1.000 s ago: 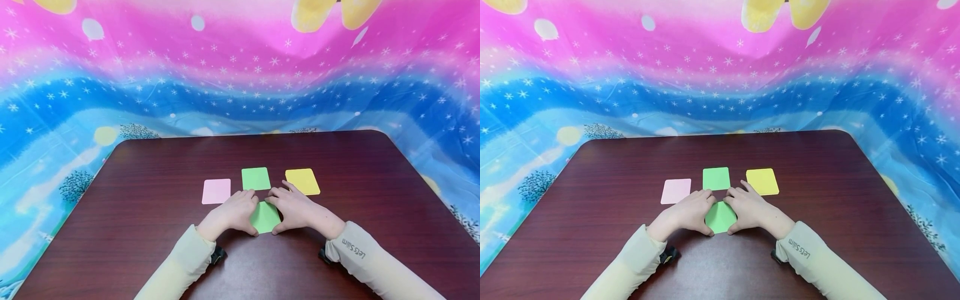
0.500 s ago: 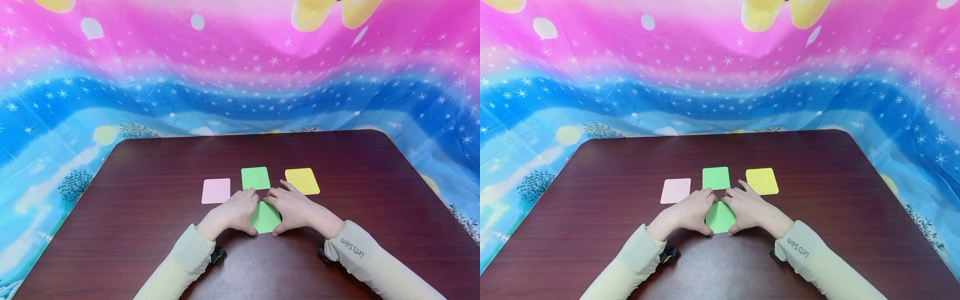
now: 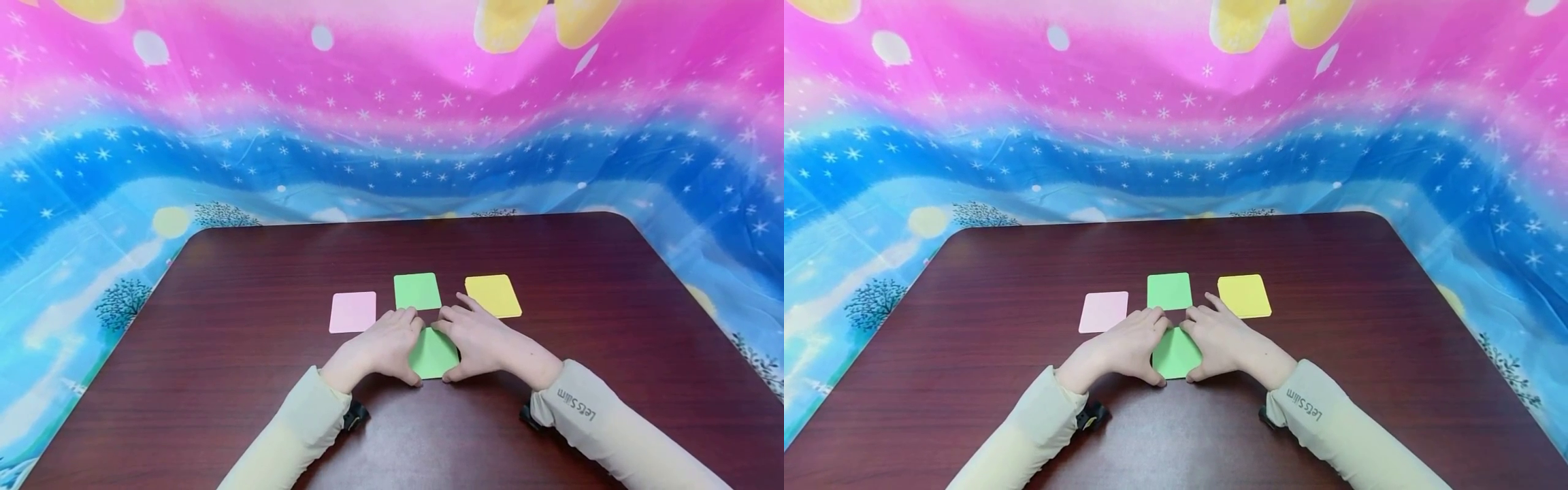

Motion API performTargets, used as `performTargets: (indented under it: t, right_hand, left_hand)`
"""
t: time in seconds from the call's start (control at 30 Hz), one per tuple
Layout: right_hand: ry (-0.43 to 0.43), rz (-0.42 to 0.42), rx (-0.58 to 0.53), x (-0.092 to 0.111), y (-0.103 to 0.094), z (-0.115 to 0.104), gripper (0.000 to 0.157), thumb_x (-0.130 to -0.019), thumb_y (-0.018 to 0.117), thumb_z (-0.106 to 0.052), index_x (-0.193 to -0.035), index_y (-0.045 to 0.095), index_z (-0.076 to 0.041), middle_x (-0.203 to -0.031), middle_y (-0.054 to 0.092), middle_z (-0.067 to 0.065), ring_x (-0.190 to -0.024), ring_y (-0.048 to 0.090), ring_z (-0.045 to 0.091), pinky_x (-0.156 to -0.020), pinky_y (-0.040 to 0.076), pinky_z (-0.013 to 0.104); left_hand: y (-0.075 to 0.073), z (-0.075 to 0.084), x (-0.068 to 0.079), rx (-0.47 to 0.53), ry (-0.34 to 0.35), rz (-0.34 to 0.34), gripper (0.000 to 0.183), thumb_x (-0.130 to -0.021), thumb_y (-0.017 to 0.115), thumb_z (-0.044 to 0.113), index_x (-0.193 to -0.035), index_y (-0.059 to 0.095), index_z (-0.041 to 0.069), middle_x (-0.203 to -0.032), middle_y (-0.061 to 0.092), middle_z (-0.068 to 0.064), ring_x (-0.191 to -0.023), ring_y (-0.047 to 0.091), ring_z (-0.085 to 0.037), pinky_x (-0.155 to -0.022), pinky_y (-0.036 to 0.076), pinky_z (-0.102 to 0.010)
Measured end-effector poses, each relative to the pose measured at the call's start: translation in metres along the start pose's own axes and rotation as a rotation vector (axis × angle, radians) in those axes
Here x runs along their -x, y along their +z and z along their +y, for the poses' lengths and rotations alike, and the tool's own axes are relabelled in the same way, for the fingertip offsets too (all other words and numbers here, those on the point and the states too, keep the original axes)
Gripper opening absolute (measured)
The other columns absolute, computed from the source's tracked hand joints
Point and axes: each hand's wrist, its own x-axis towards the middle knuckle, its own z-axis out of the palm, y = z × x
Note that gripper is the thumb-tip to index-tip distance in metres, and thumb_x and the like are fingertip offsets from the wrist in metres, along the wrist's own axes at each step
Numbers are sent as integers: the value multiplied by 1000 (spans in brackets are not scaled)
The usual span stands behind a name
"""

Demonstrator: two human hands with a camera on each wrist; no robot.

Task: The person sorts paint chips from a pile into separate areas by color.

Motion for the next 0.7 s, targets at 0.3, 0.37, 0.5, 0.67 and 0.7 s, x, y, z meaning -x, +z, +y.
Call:
performTargets:
  t: [0.3, 0.37, 0.5, 0.67, 0.7]
  right_hand:
    - [2, 16, -36, -2, -3, 4, 73, -58, 73, -56, -111, 60, -7, -101, 54, 0, -97, 52, 18, -105, 21, 50]
    - [10, 7, -39, -3, -3, 5, 74, -58, 72, -57, -111, 60, -8, -102, 54, 0, -98, 52, 19, -105, 22, 50]
    - [21, -7, -42, -6, -2, 9, 74, -59, 72, -57, -112, 60, -7, -103, 54, 1, -99, 53, 19, -104, 23, 50]
    - [48, -13, -40, -11, 0, 16, 75, -59, 73, -57, -115, 59, -10, -104, 53, 0, -99, 53, 18, -104, 23, 51]
    - [55, -16, -40, -12, 0, 17, 75, -59, 73, -57, -116, 59, -11, -104, 52, 0, -98, 53, 18, -104, 22, 51]
  left_hand:
    - [-4, -5, 0, 23, -20, -2, 72, -58, 73, 55, -106, 51, 7, -94, 45, -1, -89, 46, -17, -76, 38, -27]
    - [-4, -6, -1, 26, -16, -4, 72, -59, 73, 55, -107, 52, 6, -95, 46, -2, -89, 46, -17, -76, 38, -27]
    - [-4, -11, -4, 45, -16, -13, 72, -60, 73, 54, -109, 53, 6, -97, 47, -2, -90, 46, -17, -78, 39, -28]
    - [-4, -18, -10, 70, -30, -9, 72, -61, 74, 51, -111, 53, 5, -99, 47, -3, -92, 47, -17, -79, 39, -29]
    - [-3, -20, -11, 75, -31, -6, 71, -61, 74, 51, -111, 53, 5, -99, 47, -3, -92, 47, -17, -79, 39, -29]
